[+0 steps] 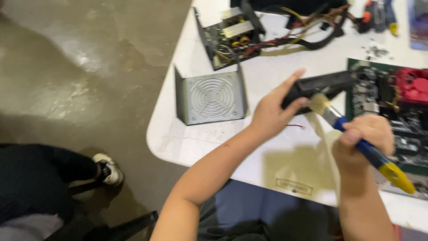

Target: Cleaning a computer fan using a brush after removing it from a power supply unit

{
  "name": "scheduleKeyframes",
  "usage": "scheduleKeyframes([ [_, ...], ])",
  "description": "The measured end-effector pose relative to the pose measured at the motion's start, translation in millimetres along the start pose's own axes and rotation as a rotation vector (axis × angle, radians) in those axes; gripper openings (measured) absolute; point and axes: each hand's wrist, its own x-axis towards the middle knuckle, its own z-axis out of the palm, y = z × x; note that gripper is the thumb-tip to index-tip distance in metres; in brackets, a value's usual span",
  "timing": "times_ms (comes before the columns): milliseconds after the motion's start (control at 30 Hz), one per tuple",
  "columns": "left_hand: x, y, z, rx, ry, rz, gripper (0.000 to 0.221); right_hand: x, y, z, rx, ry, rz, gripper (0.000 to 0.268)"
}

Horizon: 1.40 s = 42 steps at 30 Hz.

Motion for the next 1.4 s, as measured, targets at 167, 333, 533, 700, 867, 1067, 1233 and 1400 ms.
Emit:
scheduleKeyframes([
  [167, -1.0, 5.2, 2.0, -0.027, -0.034, -0.065, 0.062, -5.3, 8.0, -0.8, 0.047, 0.126, -0.057, 0.044],
  [333, 0.0, -3.7, 8.6, -0.065, 0.096, -0.028, 0.058, -3.0, 5.9, 7.1, 0.068, 0.136, -0.119, 0.037],
  [533, -0.8, -8.2, 10.7, -0.073, 0.149, -0.003, 0.054, 13.1, -15.8, 4.2, 0.08, -0.11, -0.084, 0.04],
  [700, -0.3, -9.3, 15.2, -0.094, 0.178, 0.054, 0.052, 2.8, -4.6, 6.1, 0.039, -0.044, -0.12, 0.036],
  [867, -0.8, -9.0, 17.2, -0.137, 0.316, 0.075, 0.049, 6.5, -12.7, 14.9, -0.002, 0.24, -0.136, 0.034],
  [1067, -14.3, -29.9, 19.2, 0.167, 0.089, 0.425, 0.059, -4.5, 7.2, 27.6, 0.463, 0.232, 0.031, 0.024],
  [1233, -7.0, 3.6, 10.8, 0.62, 0.344, 0.975, 0.025, 19.1, -15.4, 24.0, 0.517, 0.204, 0.363, 0.046],
  [1400, -0.6, 2.8, 7.2, 0.742, 0.354, 1.156, 0.029, 24.0, -6.9, 15.0, 0.614, 0.167, 0.633, 0.027],
])
